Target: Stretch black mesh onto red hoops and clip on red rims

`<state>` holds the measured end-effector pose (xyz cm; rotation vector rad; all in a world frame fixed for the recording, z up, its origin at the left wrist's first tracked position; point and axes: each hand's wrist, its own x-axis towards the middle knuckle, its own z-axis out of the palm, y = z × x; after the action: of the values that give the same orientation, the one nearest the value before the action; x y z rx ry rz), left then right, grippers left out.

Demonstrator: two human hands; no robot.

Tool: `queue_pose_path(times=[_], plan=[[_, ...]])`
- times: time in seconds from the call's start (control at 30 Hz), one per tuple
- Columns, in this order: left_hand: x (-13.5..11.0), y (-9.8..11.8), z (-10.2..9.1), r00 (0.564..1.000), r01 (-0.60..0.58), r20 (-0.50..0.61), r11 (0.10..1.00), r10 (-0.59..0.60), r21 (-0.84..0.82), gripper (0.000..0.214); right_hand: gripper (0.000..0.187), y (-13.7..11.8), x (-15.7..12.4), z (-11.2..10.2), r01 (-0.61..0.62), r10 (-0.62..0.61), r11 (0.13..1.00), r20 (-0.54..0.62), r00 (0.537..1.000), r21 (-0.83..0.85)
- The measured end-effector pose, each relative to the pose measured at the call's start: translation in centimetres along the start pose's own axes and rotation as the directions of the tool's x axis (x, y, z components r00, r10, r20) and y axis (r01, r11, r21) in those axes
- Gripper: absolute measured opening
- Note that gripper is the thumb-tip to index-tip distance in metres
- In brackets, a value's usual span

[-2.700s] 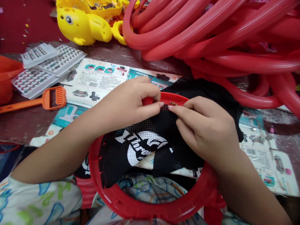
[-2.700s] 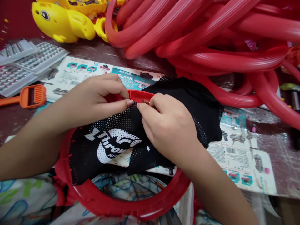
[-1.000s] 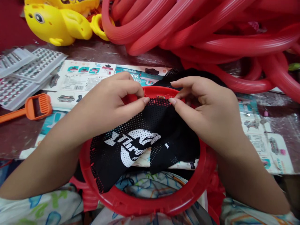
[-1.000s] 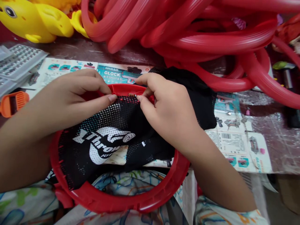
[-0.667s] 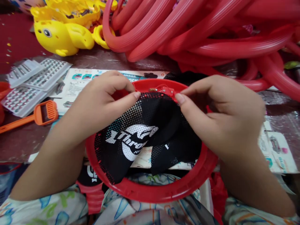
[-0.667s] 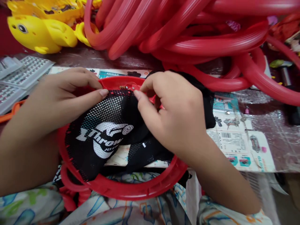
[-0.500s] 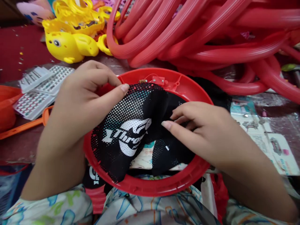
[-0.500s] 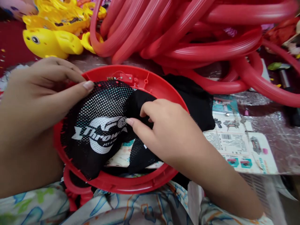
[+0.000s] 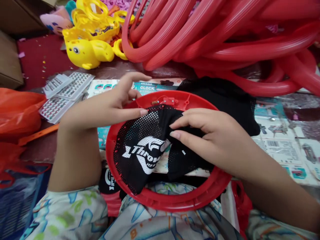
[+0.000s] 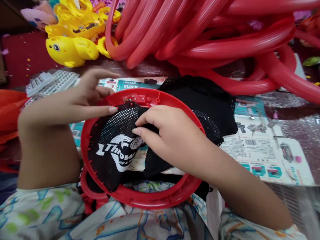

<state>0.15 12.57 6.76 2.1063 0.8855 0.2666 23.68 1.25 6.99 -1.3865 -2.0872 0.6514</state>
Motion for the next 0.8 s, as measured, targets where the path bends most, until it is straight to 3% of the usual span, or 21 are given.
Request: queue_pose_path(times=[0.07, 0.17, 0.3, 0.37, 0.43, 0.6, 0.7, 0.8], plan=[[0.2, -0.7, -0.5, 0.996, -0.039, 0.085, 0.987, 0.026, 0.157, 0.050, 0.008, -0.2, -0.1, 0.1, -0.006, 0.009, 0.999, -0.076, 0.997, 0.041], [0.6, -1.3, -0.5, 0.992, -0.091, 0.103, 0.976, 0.072, 0.199, 0.053, 0.010, -0.1, -0.2, 0.5, 0.018, -0.019, 1.000, -0.168, 0.986, -0.005], [1.5, -0.8, 0.6, 0.984, -0.179, 0.023, 0.983, 0.178, 0.045, 0.066, 0.026, 0.5, 0.0, 1.2, 0.039, -0.059, 0.992, -0.167, 0.984, -0.123], [2.2, 0.1, 1.2, 0.966, -0.255, -0.039, 0.967, 0.254, -0.010, 0.059, 0.028, 0.8, 0.1, 1.3, 0.049, -0.073, 0.989, -0.168, 0.983, -0.139], [2.8, 1.1, 1.5, 0.954, -0.289, -0.073, 0.956, 0.292, 0.044, 0.049, 0.026, 1.1, 0.2, 1.3, 0.063, -0.094, 0.984, -0.182, 0.979, -0.169], [4.1, 2.3, 1.4, 0.978, -0.199, -0.019, 0.958, 0.207, 0.208, 0.033, 0.022, 1.3, 0.0, 1.4, 0.085, -0.153, 0.938, -0.181, 0.972, -0.336], [4.2, 2.0, 1.6, 0.988, -0.155, -0.010, 0.982, 0.157, 0.110, 0.038, 0.021, 1.2, -0.3, 1.7, 0.090, -0.187, 0.910, -0.206, 0.961, -0.404], [3.5, 1.8, 2.0, 0.982, -0.189, -0.041, 0.979, 0.187, -0.074, 0.035, 0.022, 1.1, -0.6, 1.9, 0.075, -0.215, 0.891, -0.270, 0.939, -0.449]])
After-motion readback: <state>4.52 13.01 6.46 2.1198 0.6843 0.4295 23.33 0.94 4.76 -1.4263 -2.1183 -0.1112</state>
